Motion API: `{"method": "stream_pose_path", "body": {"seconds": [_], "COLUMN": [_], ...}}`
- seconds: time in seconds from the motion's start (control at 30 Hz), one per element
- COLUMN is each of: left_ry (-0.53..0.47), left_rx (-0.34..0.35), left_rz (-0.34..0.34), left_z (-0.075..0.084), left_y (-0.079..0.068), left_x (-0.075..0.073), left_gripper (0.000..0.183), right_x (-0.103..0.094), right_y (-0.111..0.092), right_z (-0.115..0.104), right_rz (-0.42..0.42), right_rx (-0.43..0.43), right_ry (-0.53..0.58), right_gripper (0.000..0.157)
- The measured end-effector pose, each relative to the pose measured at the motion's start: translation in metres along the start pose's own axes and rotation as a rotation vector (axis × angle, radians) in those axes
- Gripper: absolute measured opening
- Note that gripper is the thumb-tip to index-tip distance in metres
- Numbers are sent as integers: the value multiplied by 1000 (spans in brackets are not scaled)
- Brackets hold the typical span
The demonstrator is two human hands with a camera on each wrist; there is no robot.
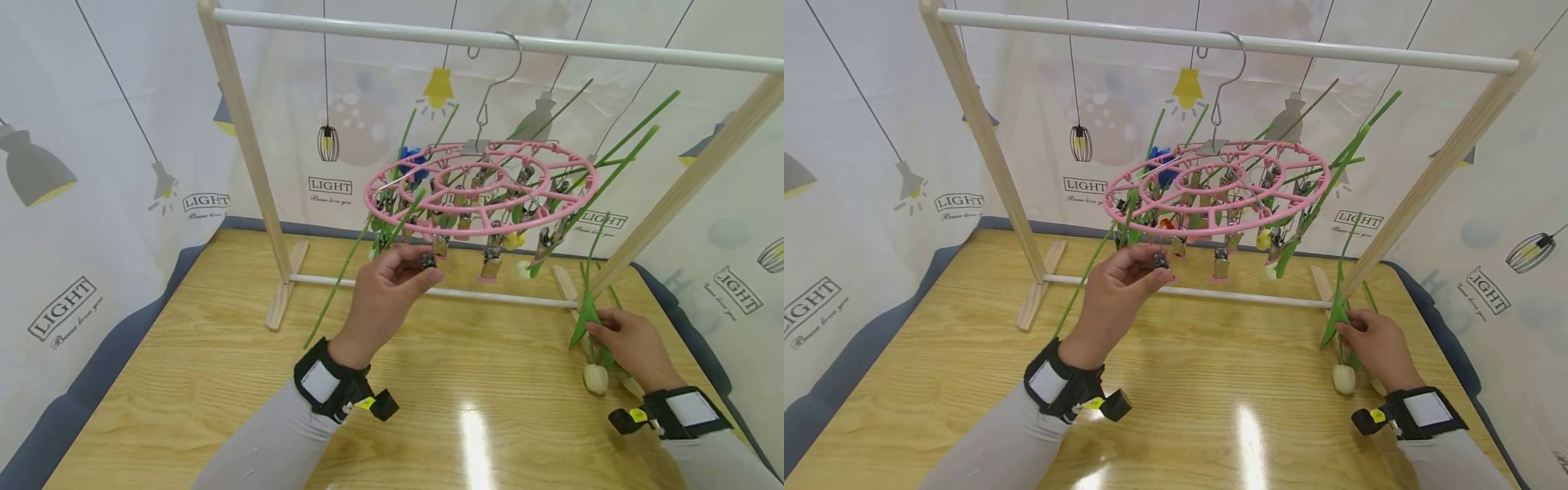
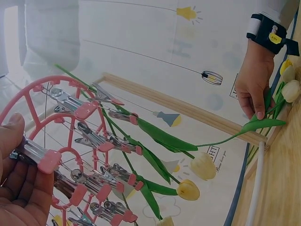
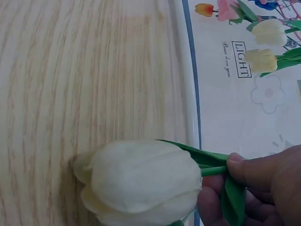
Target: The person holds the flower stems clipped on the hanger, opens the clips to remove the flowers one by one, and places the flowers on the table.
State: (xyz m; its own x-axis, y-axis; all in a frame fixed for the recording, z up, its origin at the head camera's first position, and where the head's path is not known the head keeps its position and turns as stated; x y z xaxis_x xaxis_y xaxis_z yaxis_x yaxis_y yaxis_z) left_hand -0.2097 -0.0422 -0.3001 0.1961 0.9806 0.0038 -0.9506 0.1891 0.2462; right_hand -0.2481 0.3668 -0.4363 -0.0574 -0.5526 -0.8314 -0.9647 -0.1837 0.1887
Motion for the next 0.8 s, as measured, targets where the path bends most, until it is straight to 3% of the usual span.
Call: {"method": "stream_pose_path", "body": {"seconds": [0.23,0.53,0.8], "left_ry": [-2,2,68], "left_rx": [13,45,128], "left_rz": [1,8,12], "left_z": [1,2,8], "left_y": [-1,-2,-5], "left_x": [0,0,4], "left_gripper": [34,42,39], "right_x": [8,14,18], "right_y": [9,10,10], "right_z": [11,17,19], "right_rz": [-5,-8,-1], "right_rx": [16,-5,4], "right_ry": [-78,-168,-192], "right_gripper": [49,42,42]}}
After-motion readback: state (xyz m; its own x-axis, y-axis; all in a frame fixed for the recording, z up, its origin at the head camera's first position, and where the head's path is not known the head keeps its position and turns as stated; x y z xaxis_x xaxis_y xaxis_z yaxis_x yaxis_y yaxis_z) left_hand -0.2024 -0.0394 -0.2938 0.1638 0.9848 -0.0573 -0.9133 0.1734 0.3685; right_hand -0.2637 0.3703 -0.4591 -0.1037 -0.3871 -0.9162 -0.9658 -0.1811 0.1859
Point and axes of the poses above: each hand's wrist, its own y-axis towards the middle knuckle, its own x-axis out of the palm, z = x × y, the point moved 5 cm from there along y, towards the middle knuckle, and after that the axes turned 14 degrees about -x, right-handed, at the moved point
